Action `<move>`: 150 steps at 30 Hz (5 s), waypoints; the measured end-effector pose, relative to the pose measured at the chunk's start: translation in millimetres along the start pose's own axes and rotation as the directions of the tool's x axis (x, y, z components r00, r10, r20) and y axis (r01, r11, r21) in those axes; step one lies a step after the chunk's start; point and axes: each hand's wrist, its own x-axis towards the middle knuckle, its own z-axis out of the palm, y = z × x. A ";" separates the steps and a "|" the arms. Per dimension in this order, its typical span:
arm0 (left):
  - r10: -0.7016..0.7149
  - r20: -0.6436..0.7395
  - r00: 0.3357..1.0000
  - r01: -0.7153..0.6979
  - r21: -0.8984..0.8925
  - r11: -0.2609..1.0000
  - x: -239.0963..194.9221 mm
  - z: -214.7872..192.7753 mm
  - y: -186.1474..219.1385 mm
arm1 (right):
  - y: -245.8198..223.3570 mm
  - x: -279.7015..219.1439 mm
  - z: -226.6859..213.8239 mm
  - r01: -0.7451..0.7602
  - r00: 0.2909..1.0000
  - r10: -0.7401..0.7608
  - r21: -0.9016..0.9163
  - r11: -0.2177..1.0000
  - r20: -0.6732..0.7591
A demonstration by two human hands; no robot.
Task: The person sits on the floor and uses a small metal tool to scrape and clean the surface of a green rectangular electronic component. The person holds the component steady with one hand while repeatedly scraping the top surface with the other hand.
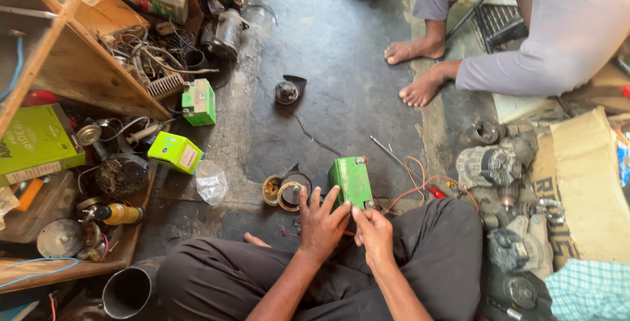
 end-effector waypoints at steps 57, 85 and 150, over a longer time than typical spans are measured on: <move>-0.016 0.011 1.000 0.015 0.048 0.999 -8.6 5.8 3.0 | -5.7 -8.9 -0.5 -0.011 1.000 0.011 -0.037 0.999 0.013; -0.077 0.009 0.997 0.078 -0.098 0.992 -5.8 4.3 3.5 | -4.7 -11.5 4.2 -0.022 1.000 0.021 -0.061 0.998 -0.008; -0.012 0.024 1.000 0.015 -0.126 0.992 -4.8 3.1 -4.8 | 0.8 -5.0 -0.8 0.193 0.979 -0.200 -0.140 0.971 -0.035</move>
